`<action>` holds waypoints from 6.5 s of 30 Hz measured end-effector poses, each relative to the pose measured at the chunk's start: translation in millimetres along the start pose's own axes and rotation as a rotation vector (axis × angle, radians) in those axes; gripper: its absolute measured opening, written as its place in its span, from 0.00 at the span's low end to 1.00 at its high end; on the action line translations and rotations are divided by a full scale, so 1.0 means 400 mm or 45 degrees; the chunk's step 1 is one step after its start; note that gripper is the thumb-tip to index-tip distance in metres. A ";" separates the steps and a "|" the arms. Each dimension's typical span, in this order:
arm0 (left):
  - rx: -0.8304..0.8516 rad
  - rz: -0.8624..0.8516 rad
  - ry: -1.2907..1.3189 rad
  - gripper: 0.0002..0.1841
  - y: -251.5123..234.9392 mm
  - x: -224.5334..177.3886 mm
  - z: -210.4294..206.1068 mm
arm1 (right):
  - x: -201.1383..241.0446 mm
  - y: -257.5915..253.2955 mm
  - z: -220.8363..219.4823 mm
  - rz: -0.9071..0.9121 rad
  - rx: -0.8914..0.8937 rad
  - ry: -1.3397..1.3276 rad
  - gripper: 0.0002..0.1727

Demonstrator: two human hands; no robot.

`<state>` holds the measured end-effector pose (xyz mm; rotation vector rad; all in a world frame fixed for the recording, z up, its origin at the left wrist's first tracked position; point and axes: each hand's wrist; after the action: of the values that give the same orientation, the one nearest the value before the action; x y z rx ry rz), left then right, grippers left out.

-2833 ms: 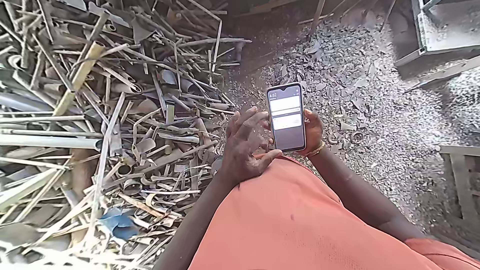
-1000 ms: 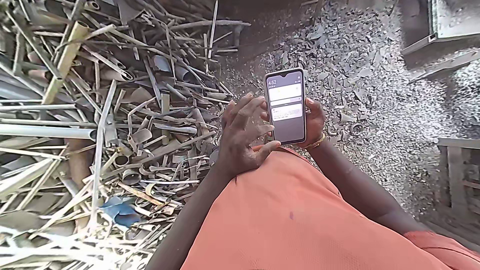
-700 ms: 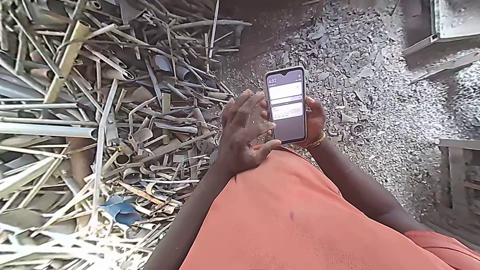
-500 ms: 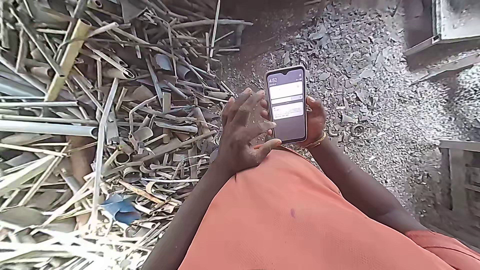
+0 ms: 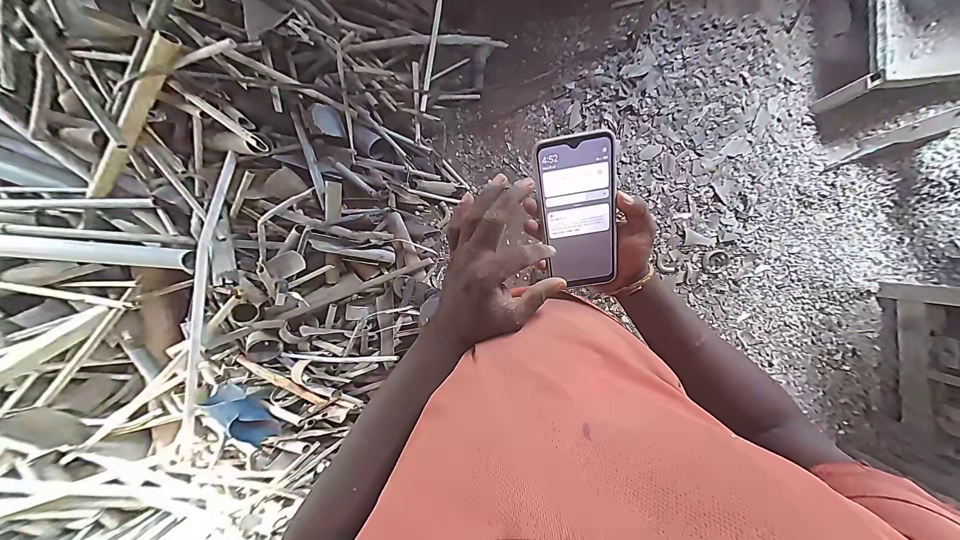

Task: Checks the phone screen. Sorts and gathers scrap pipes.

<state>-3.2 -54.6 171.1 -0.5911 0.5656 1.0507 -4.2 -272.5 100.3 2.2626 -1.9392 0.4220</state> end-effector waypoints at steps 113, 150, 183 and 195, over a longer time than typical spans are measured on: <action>0.080 0.044 0.006 0.17 -0.051 0.027 -0.013 | 0.002 -0.050 0.014 -0.070 -0.010 -0.096 0.25; -0.269 0.347 -0.001 0.32 -0.067 0.040 0.012 | 0.003 -0.114 0.005 -0.286 0.036 -0.305 0.33; -0.353 0.147 -0.163 0.37 -0.053 -0.018 0.035 | -0.007 -0.026 -0.036 -0.209 0.124 -0.191 0.29; -0.448 0.162 -0.131 0.37 -0.027 -0.009 0.043 | -0.011 -0.018 -0.048 -0.169 0.137 -0.167 0.30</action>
<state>7.9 -49.2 187.7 -0.8114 0.3318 1.3062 -0.2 -261.9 118.1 2.5290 -1.8503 0.3794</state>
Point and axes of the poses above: each hand's wrist, its own y-axis away from the middle knuckle, its own z-axis out of the back of the hand, x = y × z, and after that the axes turned 15 degrees about z, right-handed
